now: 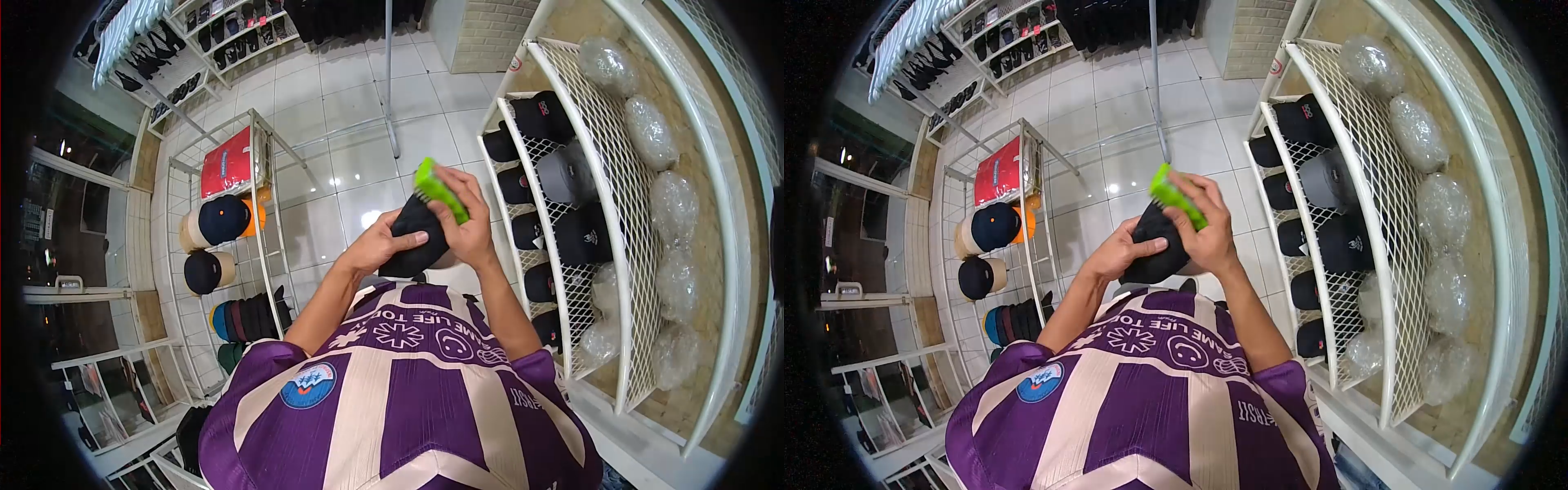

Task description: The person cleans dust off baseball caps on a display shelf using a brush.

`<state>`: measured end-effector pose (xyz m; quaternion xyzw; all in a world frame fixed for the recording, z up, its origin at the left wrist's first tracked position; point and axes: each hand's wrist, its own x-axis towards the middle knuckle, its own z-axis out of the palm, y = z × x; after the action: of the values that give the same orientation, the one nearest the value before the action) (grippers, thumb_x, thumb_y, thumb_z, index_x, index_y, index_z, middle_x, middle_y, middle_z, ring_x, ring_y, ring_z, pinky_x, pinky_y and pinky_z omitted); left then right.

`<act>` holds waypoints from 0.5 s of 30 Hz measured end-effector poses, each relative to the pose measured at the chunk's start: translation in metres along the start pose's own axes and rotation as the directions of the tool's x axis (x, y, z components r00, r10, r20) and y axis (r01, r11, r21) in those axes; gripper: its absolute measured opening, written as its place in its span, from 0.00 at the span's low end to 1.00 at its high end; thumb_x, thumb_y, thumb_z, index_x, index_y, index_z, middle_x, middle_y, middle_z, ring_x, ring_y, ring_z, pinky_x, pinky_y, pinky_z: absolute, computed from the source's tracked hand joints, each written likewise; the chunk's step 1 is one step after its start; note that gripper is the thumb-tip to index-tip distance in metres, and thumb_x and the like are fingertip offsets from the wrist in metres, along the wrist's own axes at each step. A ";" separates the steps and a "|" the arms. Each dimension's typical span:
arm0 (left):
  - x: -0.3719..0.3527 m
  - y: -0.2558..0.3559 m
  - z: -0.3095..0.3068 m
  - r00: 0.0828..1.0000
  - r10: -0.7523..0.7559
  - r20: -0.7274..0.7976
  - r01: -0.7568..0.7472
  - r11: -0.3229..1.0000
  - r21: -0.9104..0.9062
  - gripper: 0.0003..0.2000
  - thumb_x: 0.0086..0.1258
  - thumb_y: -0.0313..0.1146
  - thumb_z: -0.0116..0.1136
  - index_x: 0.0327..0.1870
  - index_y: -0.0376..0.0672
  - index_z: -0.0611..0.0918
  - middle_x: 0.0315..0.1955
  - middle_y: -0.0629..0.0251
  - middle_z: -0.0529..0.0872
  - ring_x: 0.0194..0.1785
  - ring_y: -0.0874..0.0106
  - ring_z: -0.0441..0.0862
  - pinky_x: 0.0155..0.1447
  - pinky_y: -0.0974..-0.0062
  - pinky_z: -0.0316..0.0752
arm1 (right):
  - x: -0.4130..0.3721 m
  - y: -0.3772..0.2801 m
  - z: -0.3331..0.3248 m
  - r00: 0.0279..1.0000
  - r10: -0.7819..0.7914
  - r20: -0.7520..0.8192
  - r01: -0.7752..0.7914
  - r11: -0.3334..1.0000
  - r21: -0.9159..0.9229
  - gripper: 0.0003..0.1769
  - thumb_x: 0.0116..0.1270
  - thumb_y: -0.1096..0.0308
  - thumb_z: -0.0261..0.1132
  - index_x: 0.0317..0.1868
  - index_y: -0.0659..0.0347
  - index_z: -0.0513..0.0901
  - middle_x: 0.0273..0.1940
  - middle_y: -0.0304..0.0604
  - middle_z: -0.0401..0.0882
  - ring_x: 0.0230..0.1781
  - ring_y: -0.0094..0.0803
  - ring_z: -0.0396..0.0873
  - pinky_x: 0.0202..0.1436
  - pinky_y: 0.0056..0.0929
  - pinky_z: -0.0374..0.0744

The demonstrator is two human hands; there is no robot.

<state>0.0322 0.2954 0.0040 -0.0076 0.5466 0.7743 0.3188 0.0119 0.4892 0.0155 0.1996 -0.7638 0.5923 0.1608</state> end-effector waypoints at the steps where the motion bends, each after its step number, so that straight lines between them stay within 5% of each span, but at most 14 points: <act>1: -0.003 0.004 0.003 1.000 0.026 0.009 -0.026 1.000 0.017 0.21 0.69 0.30 0.69 0.61 0.35 0.79 0.47 0.64 0.88 0.46 0.77 0.85 0.54 0.76 0.82 | 0.002 0.013 -0.003 0.999 0.038 -0.008 -0.038 0.998 -0.052 0.24 0.68 0.70 0.70 0.64 0.58 0.82 0.58 0.52 0.79 0.60 0.45 0.78 0.66 0.36 0.74; 4: -0.011 0.004 0.010 0.995 0.099 0.003 -0.099 0.995 0.017 0.22 0.69 0.30 0.69 0.62 0.35 0.79 0.47 0.65 0.88 0.47 0.77 0.85 0.55 0.77 0.81 | 0.001 0.041 -0.015 0.990 0.133 -0.045 -0.140 0.960 -0.243 0.24 0.69 0.71 0.69 0.65 0.60 0.81 0.59 0.52 0.78 0.60 0.44 0.78 0.66 0.35 0.74; 7: -0.009 0.008 0.009 0.993 0.120 -0.010 -0.120 0.993 0.004 0.22 0.70 0.29 0.69 0.62 0.35 0.79 0.48 0.65 0.88 0.47 0.77 0.85 0.56 0.77 0.81 | 0.002 0.021 -0.020 0.972 0.163 -0.168 -0.130 0.973 0.192 0.25 0.70 0.71 0.68 0.67 0.64 0.78 0.58 0.51 0.78 0.60 0.39 0.77 0.65 0.32 0.74; 10: -0.006 0.007 0.006 0.997 0.068 0.020 -0.069 0.997 0.043 0.21 0.70 0.28 0.68 0.63 0.34 0.79 0.50 0.65 0.88 0.49 0.77 0.84 0.57 0.77 0.80 | -0.002 0.010 -0.003 0.997 0.018 -0.071 -0.011 0.995 0.104 0.25 0.70 0.73 0.68 0.67 0.64 0.78 0.57 0.50 0.78 0.59 0.39 0.78 0.65 0.31 0.74; 11: -0.007 0.006 0.005 0.996 0.075 0.055 -0.077 0.996 0.050 0.22 0.70 0.28 0.68 0.63 0.34 0.78 0.50 0.65 0.88 0.50 0.77 0.84 0.58 0.77 0.80 | -0.003 0.015 -0.004 0.980 0.194 -0.050 -0.189 0.978 0.085 0.25 0.69 0.75 0.68 0.67 0.63 0.79 0.57 0.52 0.79 0.58 0.39 0.79 0.65 0.31 0.73; 14: -0.011 0.009 0.004 0.990 0.101 0.102 -0.107 0.993 0.054 0.22 0.69 0.27 0.69 0.64 0.34 0.79 0.51 0.64 0.87 0.52 0.75 0.84 0.59 0.76 0.79 | -0.011 0.057 -0.024 0.982 0.181 -0.053 -0.180 0.983 0.022 0.24 0.70 0.76 0.67 0.67 0.64 0.79 0.57 0.51 0.81 0.59 0.37 0.79 0.66 0.30 0.73; 15: -0.010 0.011 0.004 0.988 0.136 0.073 -0.138 0.990 0.024 0.22 0.69 0.27 0.69 0.63 0.34 0.79 0.51 0.64 0.87 0.52 0.75 0.84 0.60 0.75 0.79 | -0.017 0.061 -0.030 0.966 0.236 -0.106 -0.208 0.952 0.225 0.25 0.71 0.75 0.67 0.68 0.66 0.77 0.60 0.50 0.81 0.61 0.33 0.78 0.68 0.28 0.72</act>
<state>0.0357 0.2916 0.0183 0.0621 0.5452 0.7862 0.2840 -0.0032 0.5333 -0.0363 0.0887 -0.7017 0.6965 0.1209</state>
